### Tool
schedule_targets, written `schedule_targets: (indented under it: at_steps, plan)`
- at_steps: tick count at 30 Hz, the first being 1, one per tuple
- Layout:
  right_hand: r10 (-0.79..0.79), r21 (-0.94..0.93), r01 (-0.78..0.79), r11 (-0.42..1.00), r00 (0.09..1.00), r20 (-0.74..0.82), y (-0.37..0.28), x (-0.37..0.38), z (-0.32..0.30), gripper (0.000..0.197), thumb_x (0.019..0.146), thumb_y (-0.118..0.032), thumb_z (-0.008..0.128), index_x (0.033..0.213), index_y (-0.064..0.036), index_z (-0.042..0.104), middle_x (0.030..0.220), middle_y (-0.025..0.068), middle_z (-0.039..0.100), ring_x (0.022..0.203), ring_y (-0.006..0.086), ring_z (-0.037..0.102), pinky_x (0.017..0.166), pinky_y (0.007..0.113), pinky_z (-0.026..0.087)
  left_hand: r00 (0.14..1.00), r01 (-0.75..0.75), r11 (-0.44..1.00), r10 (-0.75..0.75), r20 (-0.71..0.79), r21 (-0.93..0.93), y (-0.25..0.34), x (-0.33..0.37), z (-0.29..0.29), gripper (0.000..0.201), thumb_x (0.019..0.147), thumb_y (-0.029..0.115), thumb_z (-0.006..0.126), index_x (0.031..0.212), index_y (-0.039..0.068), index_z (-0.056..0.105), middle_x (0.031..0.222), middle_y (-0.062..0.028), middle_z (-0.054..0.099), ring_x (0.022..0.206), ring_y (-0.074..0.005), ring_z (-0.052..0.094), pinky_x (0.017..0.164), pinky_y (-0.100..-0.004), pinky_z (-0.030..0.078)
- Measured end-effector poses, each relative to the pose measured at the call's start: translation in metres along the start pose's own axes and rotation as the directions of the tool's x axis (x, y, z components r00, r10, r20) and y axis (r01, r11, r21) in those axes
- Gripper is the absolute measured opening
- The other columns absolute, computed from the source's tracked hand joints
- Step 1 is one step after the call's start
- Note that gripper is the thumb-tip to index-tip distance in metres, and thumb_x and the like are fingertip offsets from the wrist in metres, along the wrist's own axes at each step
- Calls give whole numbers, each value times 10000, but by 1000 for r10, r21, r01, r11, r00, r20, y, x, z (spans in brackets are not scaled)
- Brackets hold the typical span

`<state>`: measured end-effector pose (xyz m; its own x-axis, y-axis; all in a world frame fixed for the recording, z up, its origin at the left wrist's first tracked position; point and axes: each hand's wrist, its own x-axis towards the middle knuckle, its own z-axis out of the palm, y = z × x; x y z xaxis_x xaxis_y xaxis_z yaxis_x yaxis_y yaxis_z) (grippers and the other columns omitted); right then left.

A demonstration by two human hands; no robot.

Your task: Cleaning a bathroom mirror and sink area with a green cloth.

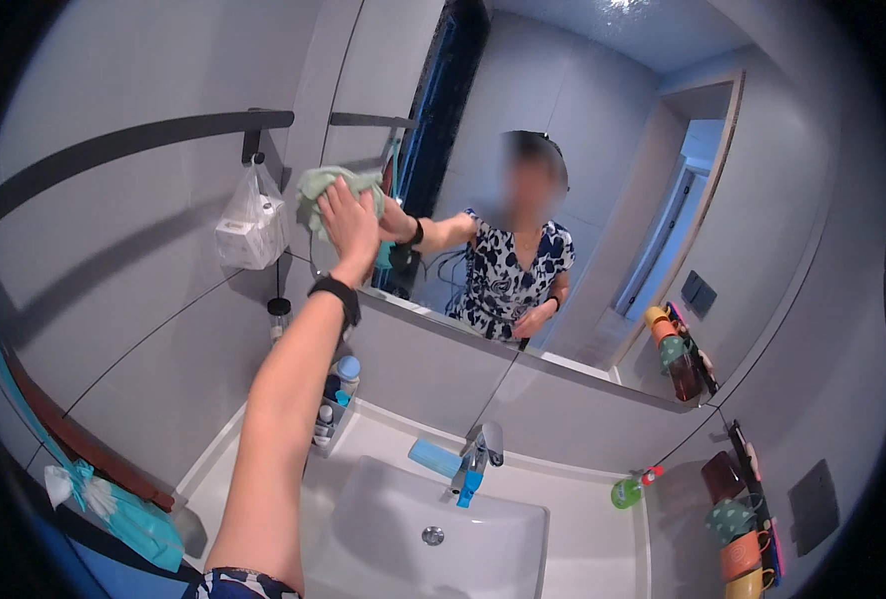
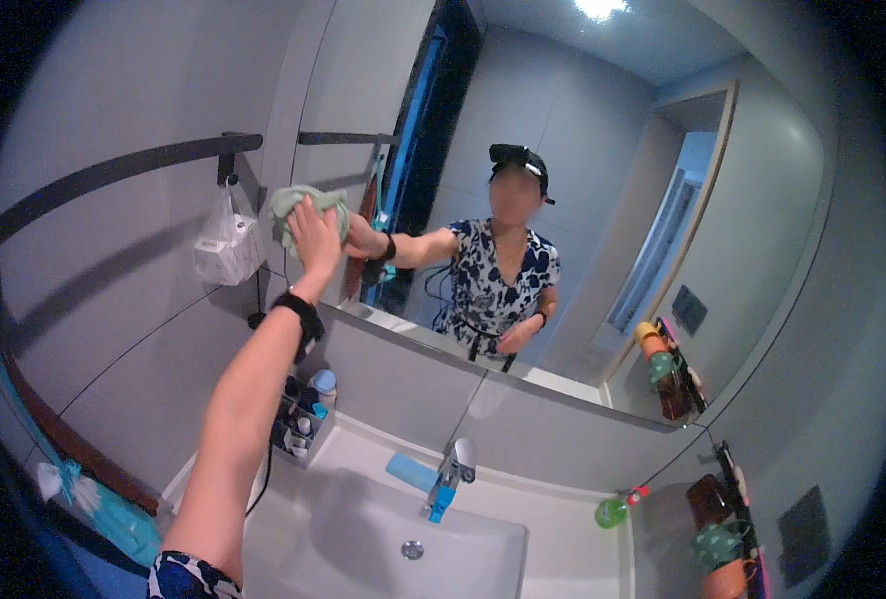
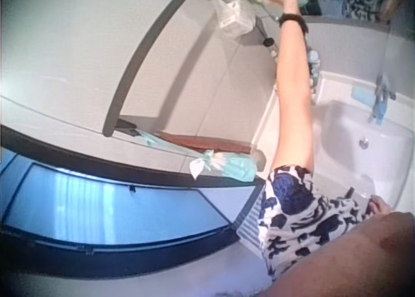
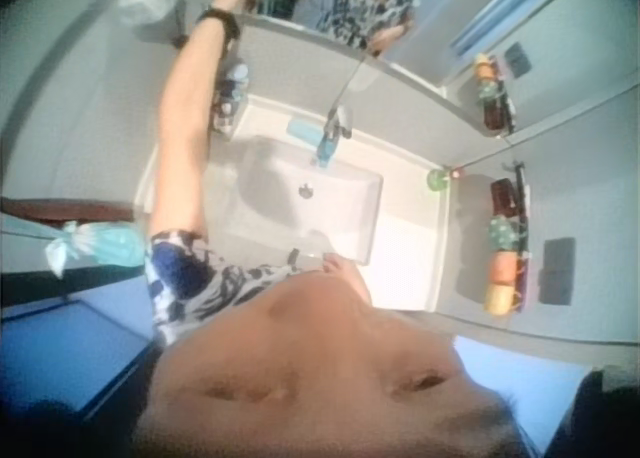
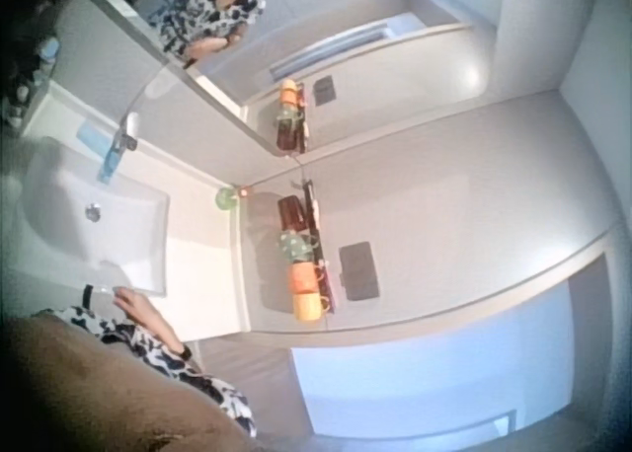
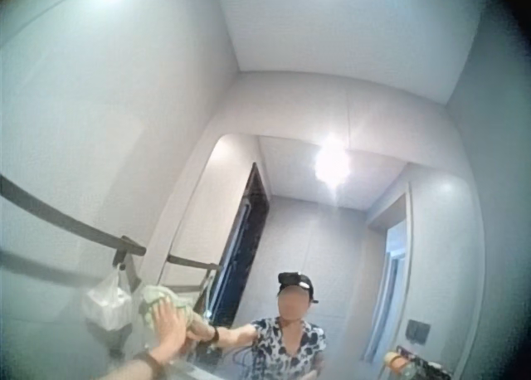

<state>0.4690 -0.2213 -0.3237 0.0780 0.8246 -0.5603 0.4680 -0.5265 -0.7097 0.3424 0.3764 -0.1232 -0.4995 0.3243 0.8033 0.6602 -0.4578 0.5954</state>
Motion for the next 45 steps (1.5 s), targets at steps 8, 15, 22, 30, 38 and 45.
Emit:
schedule_targets:
  at_steps: [8,15,22,30,38,45]
  plan:
    - [-68,29,69,997,997,-33,19,10,3,399,932,-256,491,1214,26,514,1201,201,558,1088,321,540,928,371,423,453,-750,349,890,-52,-562,192,-133,-16,413,753,186,587,1130,30,525,1084,-145,540,1064,-305,505,981,-472,351]
    - [-101,14,104,994,982,-161,46,-1,-3,406,949,-256,491,1218,47,506,1207,202,567,1067,307,553,916,345,425,483,-776,464,873,72,-426,287,-76,-3,361,752,253,592,1053,58,546,909,-97,613,790,-248,614,749,-372,412]
    - [-92,67,100,993,990,-109,36,15,-6,409,946,-279,496,1219,26,512,1181,189,579,1036,296,559,898,344,435,802,-580,804,592,80,-132,198,106,-16,475,827,329,555,1198,41,479,1154,-130,519,1114,-287,483,846,-484,409]
    - [-291,-171,274,947,953,-86,93,64,18,419,937,-320,511,1216,-7,521,1138,162,598,978,263,570,846,340,454,970,-214,976,218,109,-46,31,131,-4,584,872,393,495,1326,53,355,1302,-134,411,1228,-356,351,997,-529,302]
    - [-147,45,149,988,988,-45,56,38,2,405,936,-309,506,1205,-7,527,1129,168,603,977,270,578,851,339,452,935,-353,935,353,20,-6,144,47,1,480,840,300,535,1206,-4,473,1198,-163,486,1175,-368,415,973,-497,321]
    - [-136,112,139,984,990,-37,57,18,-20,398,935,-302,506,1204,-9,529,1128,171,603,986,275,577,858,339,451,201,-889,123,970,-134,-441,276,-149,10,485,738,214,596,1195,66,525,1127,-79,530,1103,-254,469,1021,-462,301]
